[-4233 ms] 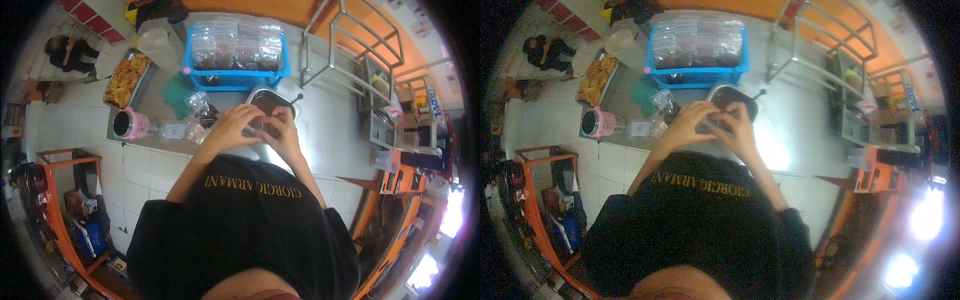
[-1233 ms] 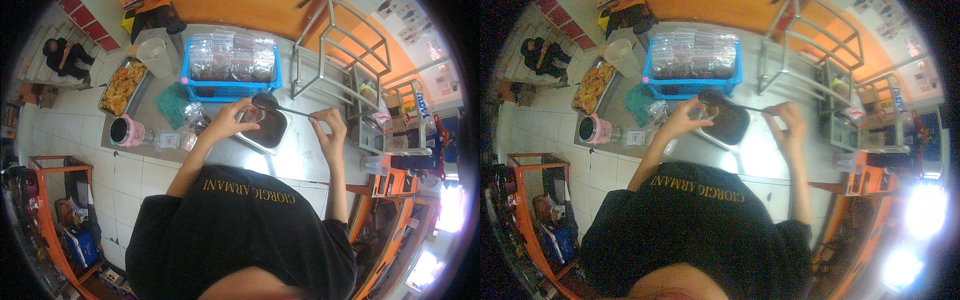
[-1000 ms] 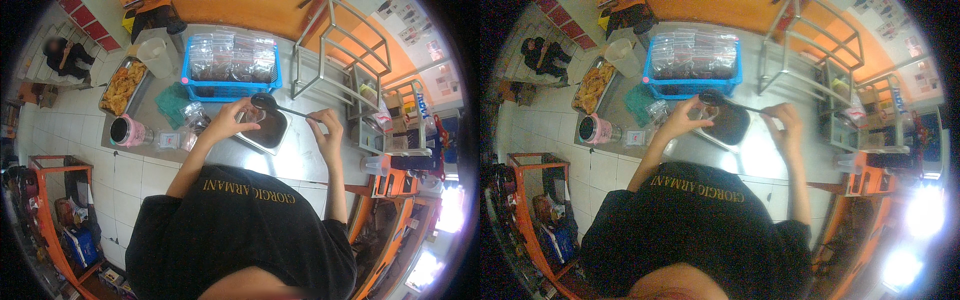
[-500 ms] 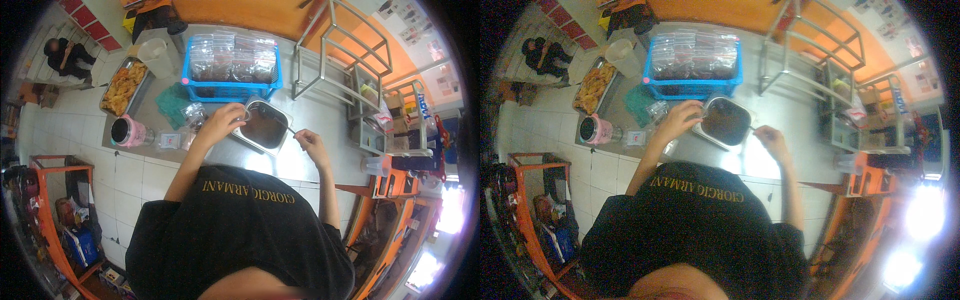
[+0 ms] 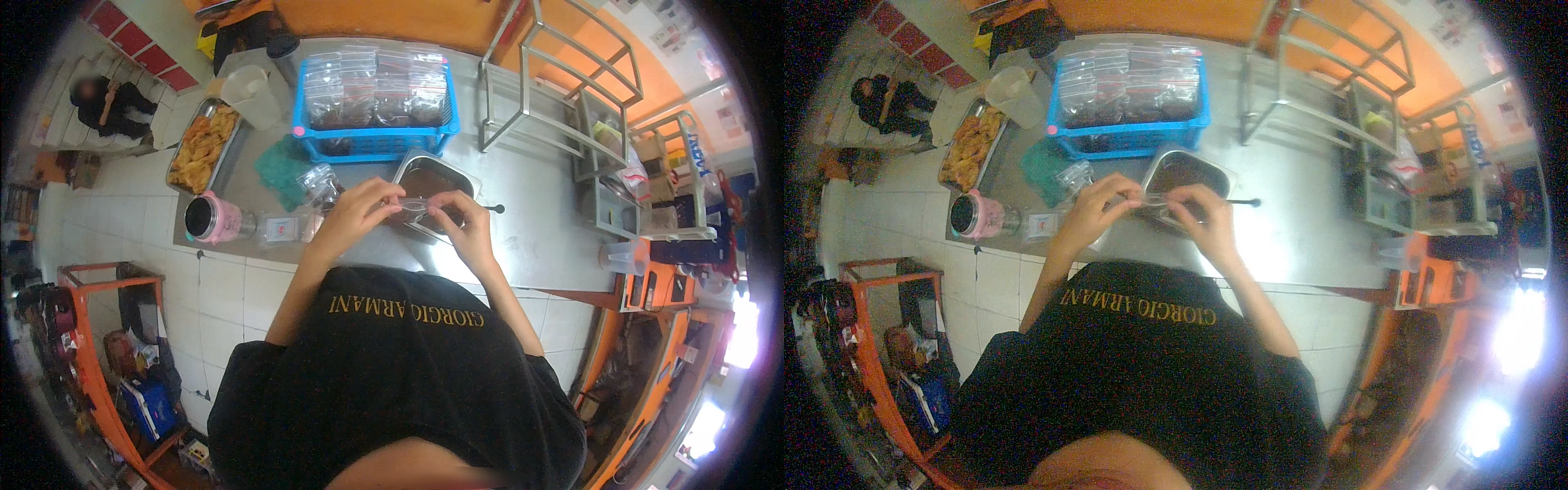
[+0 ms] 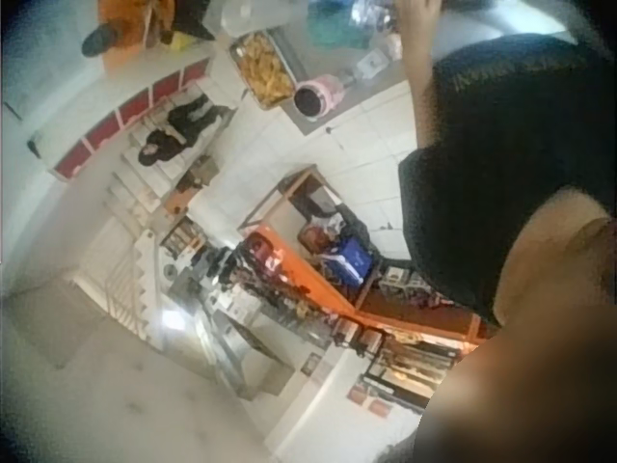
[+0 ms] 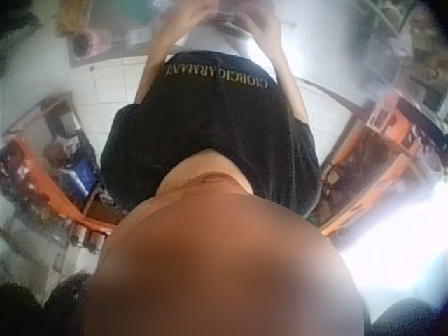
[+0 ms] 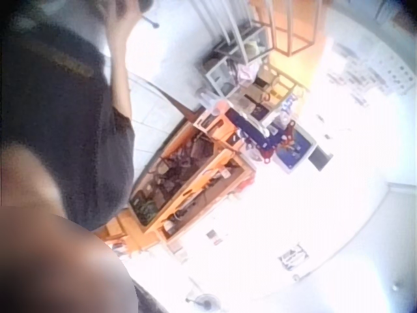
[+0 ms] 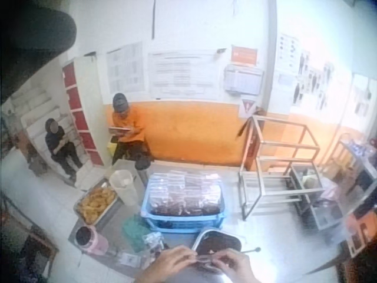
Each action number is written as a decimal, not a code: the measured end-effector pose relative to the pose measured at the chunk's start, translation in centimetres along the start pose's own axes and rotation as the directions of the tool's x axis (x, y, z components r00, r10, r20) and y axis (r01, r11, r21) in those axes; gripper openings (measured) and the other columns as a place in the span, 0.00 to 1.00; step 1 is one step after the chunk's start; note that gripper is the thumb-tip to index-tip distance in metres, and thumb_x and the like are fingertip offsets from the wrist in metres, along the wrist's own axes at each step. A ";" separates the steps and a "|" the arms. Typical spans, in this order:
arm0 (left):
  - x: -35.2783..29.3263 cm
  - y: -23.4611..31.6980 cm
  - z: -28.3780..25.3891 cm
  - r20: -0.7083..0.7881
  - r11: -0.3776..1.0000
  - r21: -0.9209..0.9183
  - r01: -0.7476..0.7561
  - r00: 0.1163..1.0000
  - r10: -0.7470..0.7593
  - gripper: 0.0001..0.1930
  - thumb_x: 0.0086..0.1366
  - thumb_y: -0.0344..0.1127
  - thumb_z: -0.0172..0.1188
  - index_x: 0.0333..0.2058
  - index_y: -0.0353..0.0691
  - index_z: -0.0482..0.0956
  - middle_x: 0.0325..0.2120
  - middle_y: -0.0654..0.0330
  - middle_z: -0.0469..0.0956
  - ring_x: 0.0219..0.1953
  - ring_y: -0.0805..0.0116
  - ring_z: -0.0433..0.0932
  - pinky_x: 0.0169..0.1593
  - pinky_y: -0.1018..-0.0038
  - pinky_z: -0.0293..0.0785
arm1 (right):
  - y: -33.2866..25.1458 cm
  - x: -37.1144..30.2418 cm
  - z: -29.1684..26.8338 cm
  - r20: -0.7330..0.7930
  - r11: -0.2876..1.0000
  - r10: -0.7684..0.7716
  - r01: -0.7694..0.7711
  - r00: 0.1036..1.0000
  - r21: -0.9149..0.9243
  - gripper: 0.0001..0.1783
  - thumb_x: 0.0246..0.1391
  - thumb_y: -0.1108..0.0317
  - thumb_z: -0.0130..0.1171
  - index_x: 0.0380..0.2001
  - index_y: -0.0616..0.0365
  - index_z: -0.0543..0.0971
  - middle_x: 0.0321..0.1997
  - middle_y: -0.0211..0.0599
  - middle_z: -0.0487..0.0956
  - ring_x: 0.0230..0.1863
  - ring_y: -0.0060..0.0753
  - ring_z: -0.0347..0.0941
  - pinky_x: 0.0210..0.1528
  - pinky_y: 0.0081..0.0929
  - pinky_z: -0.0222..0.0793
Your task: The person scoops a dark viscous substance from a metal container into small clear plastic bags using a ladle, then seals each bag and places it into a blue basket. The process is repeated continuously throughout the clip.
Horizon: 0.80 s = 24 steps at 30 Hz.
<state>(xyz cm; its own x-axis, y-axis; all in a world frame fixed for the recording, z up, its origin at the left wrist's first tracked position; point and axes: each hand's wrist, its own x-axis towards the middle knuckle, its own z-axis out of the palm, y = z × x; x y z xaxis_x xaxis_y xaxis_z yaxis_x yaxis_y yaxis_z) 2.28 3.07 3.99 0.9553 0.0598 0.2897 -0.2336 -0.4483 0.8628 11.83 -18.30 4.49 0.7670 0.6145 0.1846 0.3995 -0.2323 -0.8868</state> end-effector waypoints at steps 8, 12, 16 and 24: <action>-1.1 -0.3 -0.5 -0.137 0.999 0.043 -0.004 0.991 0.010 0.19 0.59 0.28 0.67 0.49 0.41 0.75 0.32 0.58 0.82 0.36 0.64 0.82 0.42 0.70 0.76 | -0.6 0.3 1.0 0.047 0.971 -0.200 0.204 0.979 -0.123 0.07 0.49 0.77 0.66 0.33 0.62 0.80 0.34 0.38 0.81 0.35 0.36 0.78 0.38 0.26 0.72; -1.2 -0.2 -0.5 -0.147 0.998 0.018 0.054 0.988 -0.051 0.19 0.58 0.29 0.68 0.48 0.41 0.77 0.32 0.60 0.82 0.37 0.69 0.81 0.43 0.70 0.76 | -0.7 0.7 1.8 0.059 0.955 -0.268 0.273 0.962 -0.115 0.08 0.45 0.78 0.65 0.31 0.62 0.78 0.32 0.39 0.78 0.35 0.41 0.76 0.37 0.31 0.72; -1.5 -0.2 -0.8 -0.131 0.995 -0.013 0.096 0.987 -0.096 0.18 0.59 0.31 0.68 0.48 0.40 0.77 0.33 0.60 0.83 0.38 0.69 0.81 0.45 0.70 0.75 | -0.4 1.1 3.1 0.084 0.944 -0.313 0.319 0.946 -0.083 0.08 0.44 0.78 0.65 0.30 0.62 0.77 0.31 0.39 0.77 0.35 0.41 0.74 0.37 0.34 0.71; -3.6 -0.9 -1.1 -0.056 0.985 0.036 0.168 0.985 -0.166 0.14 0.61 0.27 0.63 0.46 0.37 0.76 0.34 0.55 0.82 0.39 0.65 0.83 0.45 0.70 0.76 | 0.1 1.3 5.7 0.183 0.934 -0.346 0.357 0.920 -0.027 0.10 0.41 0.78 0.65 0.29 0.61 0.76 0.31 0.39 0.76 0.35 0.43 0.74 0.38 0.35 0.70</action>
<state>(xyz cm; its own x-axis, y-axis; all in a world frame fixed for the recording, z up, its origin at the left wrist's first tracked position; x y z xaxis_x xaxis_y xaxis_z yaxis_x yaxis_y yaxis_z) -1.14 4.21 2.63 0.9692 0.1828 0.1652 -0.0633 -0.4633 0.8839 9.98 -13.24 2.27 0.4754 0.7840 0.3992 0.6600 -0.0178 -0.7510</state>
